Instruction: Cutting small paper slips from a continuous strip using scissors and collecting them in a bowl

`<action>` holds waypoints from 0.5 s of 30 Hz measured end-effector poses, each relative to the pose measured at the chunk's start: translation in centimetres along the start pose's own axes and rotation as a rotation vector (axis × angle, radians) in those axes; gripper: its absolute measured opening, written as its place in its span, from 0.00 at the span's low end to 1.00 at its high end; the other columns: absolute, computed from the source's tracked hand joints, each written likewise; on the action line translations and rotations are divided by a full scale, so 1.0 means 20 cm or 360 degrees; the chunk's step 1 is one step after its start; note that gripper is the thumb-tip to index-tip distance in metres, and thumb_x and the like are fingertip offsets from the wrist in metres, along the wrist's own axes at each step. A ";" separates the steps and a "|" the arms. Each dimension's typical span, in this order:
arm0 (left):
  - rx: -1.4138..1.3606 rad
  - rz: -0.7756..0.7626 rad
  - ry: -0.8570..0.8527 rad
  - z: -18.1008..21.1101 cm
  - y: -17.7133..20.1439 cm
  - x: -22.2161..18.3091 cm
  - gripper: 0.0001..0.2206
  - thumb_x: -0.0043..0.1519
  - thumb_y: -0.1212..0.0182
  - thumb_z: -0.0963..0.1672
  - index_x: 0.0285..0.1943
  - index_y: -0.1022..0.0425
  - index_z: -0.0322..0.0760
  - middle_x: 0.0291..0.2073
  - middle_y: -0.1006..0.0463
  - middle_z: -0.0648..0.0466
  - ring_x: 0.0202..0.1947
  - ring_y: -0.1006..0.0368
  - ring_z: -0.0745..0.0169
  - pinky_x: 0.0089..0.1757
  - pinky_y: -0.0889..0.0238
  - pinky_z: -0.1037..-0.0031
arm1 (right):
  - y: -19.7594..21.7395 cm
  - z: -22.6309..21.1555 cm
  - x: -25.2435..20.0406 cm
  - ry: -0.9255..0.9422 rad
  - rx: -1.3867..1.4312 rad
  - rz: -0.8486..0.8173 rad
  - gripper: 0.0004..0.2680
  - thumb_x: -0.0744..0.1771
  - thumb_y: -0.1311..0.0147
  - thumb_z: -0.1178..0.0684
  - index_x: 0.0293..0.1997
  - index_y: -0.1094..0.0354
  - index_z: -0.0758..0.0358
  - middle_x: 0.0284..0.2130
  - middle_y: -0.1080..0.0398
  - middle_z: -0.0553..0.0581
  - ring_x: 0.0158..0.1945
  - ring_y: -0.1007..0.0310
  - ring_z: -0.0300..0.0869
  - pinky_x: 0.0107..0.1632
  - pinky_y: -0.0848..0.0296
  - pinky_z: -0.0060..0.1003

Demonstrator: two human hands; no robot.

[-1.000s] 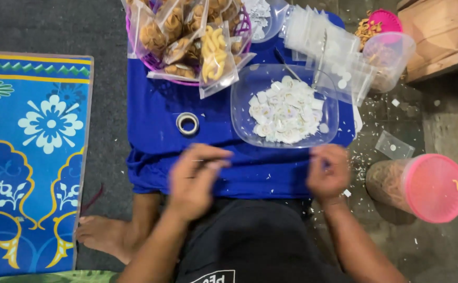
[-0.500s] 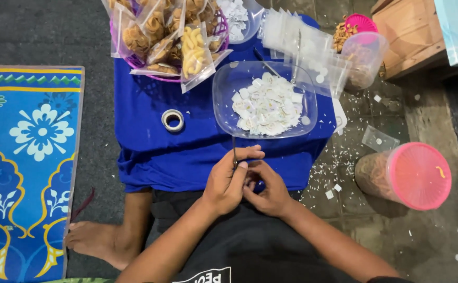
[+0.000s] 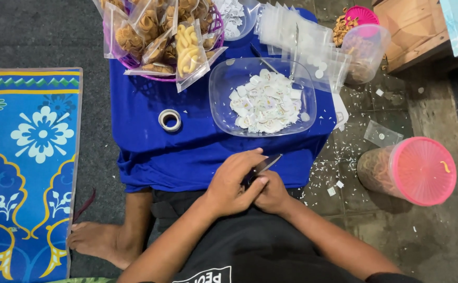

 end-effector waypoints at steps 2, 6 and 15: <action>-0.0003 0.0023 0.0021 -0.03 0.03 -0.01 0.15 0.65 0.40 0.46 0.57 0.24 0.33 0.50 0.20 0.44 0.57 0.24 0.40 0.55 0.31 0.55 | 0.00 -0.03 0.01 -0.0020 -0.0059 -0.0002 0.09 0.60 0.31 0.54 0.24 0.30 0.65 0.17 0.30 0.62 0.21 0.32 0.48 0.25 0.32 0.43; 0.0052 0.0115 0.0092 -0.06 0.14 0.01 0.16 0.70 0.52 0.47 0.59 0.23 0.37 0.50 0.19 0.48 0.57 0.24 0.42 0.54 0.32 0.56 | 0.02 -0.02 0.00 -0.0133 -0.0118 0.0035 0.08 0.62 0.30 0.52 0.27 0.26 0.64 0.18 0.27 0.60 0.21 0.29 0.47 0.27 0.28 0.40; 0.0679 0.0447 -0.0033 -0.09 0.45 0.10 0.08 0.60 0.31 0.41 0.47 0.17 0.42 0.39 0.17 0.56 0.41 0.20 0.50 0.44 0.30 0.64 | -0.03 -0.11 0.05 -0.0264 -0.0119 0.0057 0.11 0.62 0.30 0.52 0.44 0.22 0.65 0.28 0.20 0.60 0.24 0.23 0.46 0.31 0.25 0.38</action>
Point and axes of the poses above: each hand's wrist, its own x-axis towards the middle knuckle, its own y-axis out of the back of the hand, z = x × y, the point moved 9 cm from there along x, towards the middle knuckle
